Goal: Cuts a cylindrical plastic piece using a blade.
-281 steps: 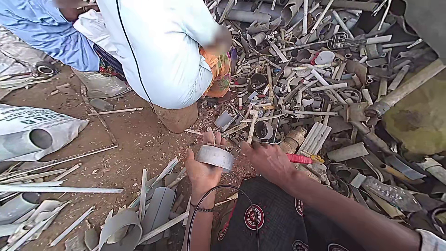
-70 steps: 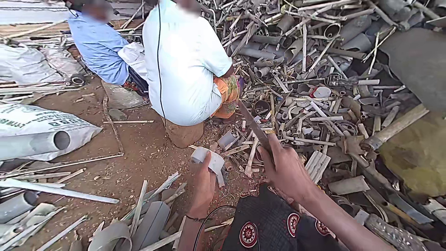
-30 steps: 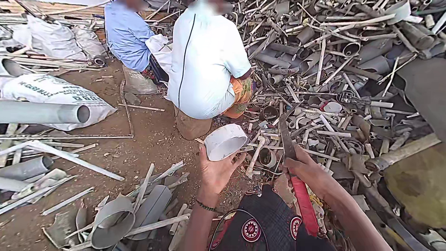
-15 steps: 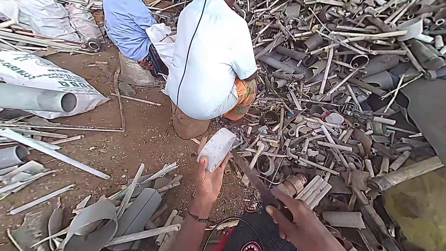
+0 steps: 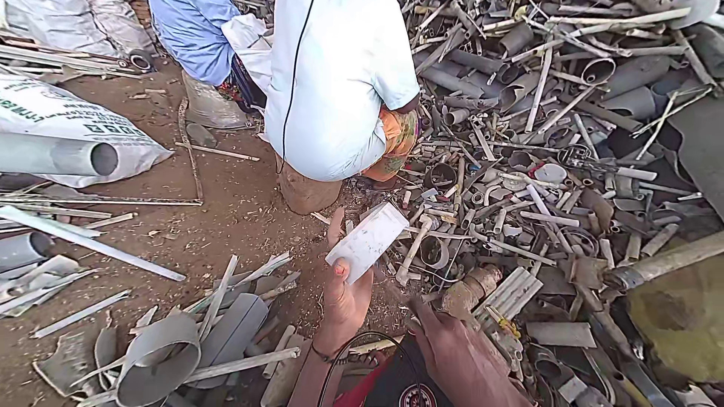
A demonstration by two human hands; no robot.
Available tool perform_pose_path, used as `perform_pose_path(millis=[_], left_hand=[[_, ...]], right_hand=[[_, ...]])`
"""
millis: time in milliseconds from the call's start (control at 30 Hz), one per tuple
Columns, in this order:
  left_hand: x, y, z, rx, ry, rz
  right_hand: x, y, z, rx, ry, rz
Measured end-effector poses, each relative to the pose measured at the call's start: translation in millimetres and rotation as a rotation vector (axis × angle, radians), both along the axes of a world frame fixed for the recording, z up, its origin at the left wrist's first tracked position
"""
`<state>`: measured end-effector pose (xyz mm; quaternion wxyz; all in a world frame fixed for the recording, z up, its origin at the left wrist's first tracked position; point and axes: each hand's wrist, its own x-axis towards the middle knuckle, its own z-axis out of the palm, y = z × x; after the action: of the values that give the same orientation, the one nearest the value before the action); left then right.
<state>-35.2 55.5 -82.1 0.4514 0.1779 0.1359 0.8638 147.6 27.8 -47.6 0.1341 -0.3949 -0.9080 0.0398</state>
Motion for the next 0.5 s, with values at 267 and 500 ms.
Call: perform_pose_path(millis=[267, 500], left_hand=[[11.6, 1.8, -6.6, -0.043, 0.024, -0.078], [15.0, 3.6, -6.1, -0.119, -0.072, -0.079]], right_hand=[[-5.9, 8.2, 18.0, -0.117, -0.217, -0.190], [-18.4, 12.8, 32.5, -0.578, -0.251, -0.181]])
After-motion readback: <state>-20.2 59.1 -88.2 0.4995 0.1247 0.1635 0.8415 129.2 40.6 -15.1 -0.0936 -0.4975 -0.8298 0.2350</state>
